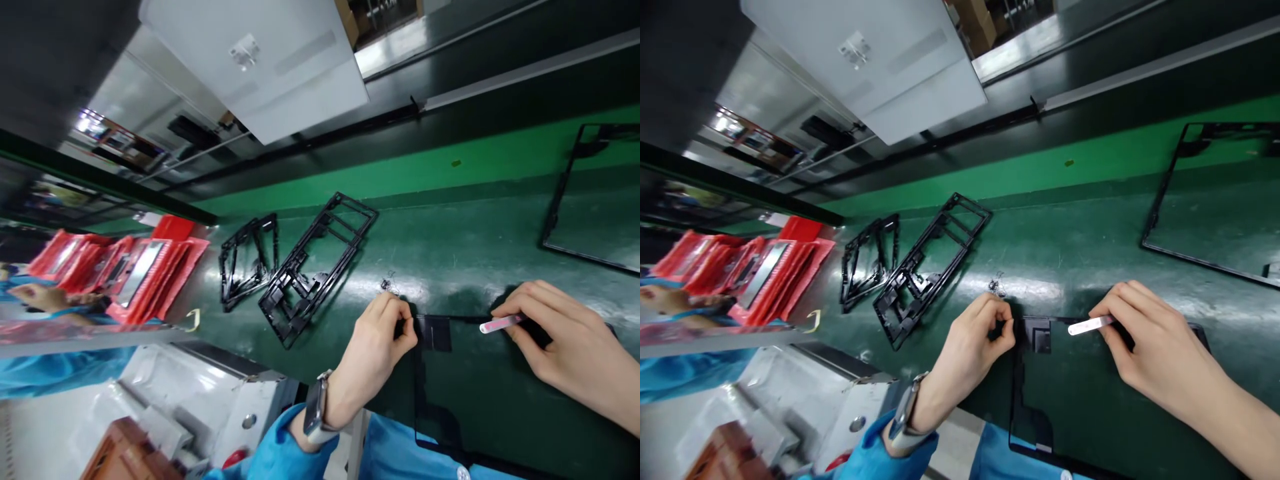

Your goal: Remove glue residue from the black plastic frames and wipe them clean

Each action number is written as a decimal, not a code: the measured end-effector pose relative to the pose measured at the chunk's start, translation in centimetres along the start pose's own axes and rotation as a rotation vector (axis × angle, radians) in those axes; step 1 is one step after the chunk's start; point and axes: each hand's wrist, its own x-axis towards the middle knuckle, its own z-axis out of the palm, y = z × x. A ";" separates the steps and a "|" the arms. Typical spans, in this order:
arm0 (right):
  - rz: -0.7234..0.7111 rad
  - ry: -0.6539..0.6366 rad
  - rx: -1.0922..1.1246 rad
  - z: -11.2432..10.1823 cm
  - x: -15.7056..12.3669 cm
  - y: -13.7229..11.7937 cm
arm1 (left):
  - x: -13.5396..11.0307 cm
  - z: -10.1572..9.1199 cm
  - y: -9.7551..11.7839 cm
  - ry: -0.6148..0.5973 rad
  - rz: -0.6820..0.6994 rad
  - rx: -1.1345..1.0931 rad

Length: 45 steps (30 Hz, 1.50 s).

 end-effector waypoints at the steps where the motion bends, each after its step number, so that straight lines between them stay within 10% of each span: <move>1: -0.002 0.002 -0.004 0.0 0.0 0.0 | -0.2 -0.3 -0.2 0.013 -0.027 -0.046; 8: -0.012 0.018 -0.019 0.0 0.1 0.0 | -1.1 -0.2 0.2 0.064 -0.125 -0.260; 21: 0.011 0.000 -0.008 0.1 -0.1 0.0 | -2.0 2.3 3.1 0.316 -0.092 0.062; 45: 0.008 -0.013 -0.012 0.0 0.1 -0.2 | -2.9 3.1 3.5 0.360 -0.197 -0.011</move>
